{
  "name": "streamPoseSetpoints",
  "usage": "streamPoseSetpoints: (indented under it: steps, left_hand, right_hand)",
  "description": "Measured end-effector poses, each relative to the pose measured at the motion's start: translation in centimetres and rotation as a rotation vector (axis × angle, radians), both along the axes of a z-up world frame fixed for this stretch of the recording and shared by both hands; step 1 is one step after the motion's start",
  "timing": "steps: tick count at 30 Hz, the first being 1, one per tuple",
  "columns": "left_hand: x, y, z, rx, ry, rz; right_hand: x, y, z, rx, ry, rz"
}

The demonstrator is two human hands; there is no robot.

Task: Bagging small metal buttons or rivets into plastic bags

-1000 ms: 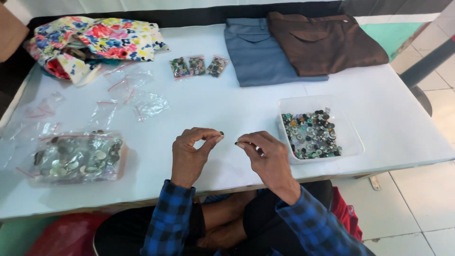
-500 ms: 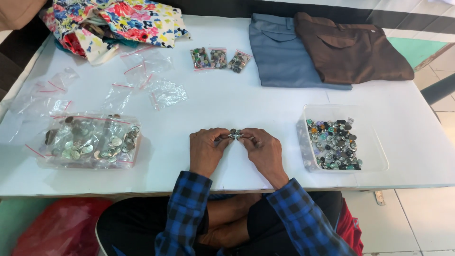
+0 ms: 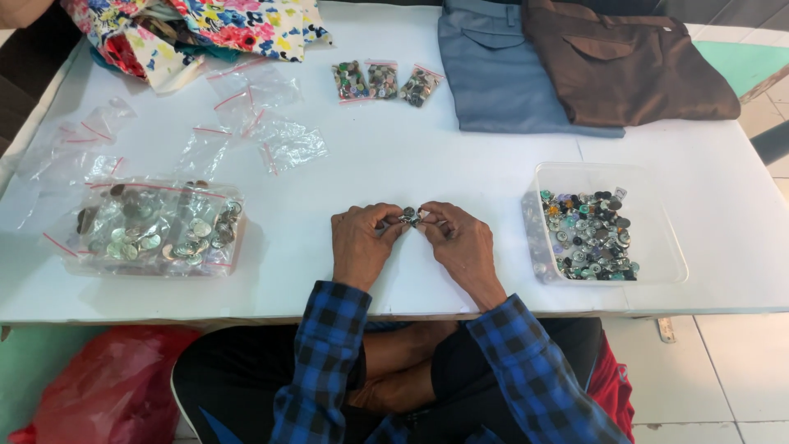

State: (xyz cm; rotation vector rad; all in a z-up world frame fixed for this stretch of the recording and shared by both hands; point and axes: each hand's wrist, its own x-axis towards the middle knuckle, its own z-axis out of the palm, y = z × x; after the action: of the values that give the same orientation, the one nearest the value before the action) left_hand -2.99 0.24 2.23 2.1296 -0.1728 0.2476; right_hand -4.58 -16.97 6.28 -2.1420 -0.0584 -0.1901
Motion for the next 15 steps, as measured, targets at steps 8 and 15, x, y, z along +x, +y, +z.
streamPoseSetpoints:
  steps: [8, 15]
  left_hand:
    - [-0.32, -0.10, 0.36, -0.012, 0.010, -0.001]
    - [-0.35, -0.10, 0.37, -0.030, 0.017, -0.005]
  right_hand:
    - [-0.44, 0.00, 0.42, -0.002, -0.020, 0.003]
    - [-0.22, 0.07, 0.65, -0.052, -0.047, 0.030]
